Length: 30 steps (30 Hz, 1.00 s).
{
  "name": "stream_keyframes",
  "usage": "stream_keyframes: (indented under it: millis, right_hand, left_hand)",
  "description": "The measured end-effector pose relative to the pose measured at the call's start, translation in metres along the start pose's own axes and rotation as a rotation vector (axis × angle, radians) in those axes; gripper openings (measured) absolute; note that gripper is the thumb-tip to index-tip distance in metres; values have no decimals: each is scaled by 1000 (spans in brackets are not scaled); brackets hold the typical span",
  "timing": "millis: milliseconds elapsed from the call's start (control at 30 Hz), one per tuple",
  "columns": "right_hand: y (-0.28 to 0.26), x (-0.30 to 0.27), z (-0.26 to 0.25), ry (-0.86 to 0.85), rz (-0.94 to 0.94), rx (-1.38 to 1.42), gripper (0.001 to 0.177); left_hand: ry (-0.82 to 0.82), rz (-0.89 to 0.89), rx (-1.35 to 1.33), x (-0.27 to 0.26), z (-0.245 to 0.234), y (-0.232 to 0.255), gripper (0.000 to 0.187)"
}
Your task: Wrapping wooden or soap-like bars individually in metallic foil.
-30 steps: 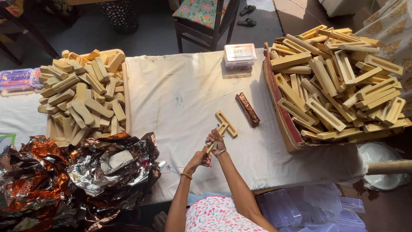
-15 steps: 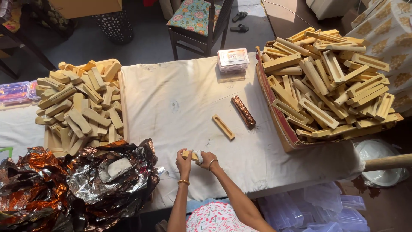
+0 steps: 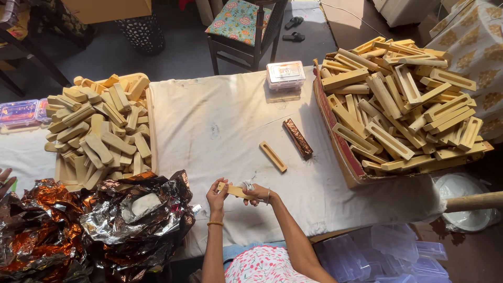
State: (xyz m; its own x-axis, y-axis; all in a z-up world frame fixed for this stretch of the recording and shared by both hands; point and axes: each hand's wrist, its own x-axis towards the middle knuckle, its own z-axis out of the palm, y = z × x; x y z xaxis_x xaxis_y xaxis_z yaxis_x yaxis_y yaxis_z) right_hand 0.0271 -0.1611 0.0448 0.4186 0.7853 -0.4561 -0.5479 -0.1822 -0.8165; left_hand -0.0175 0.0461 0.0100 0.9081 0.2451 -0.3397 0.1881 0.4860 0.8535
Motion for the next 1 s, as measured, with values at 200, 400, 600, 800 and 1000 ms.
stream_keyframes:
  millis: [200,400,600,800,1000]
  right_hand:
    - [-18,10,-1,379,-35,14,78]
    - [-6,23,-32,538,91,30,95]
    - [30,35,-56,772,72,280,83]
    - [52,43,-81,965,68,184,76]
    - [52,42,-86,1017,-114,-6,71]
  left_hand:
    - [191,-107,-38,28,-20,-43,32]
    - [-56,11,582,0,9,21,38]
    - [-356,-163,1125,0,20,20,42]
    - [-306,-452,745,19,13,-30,61]
    - [-377,-460,789,7,17,-15,61]
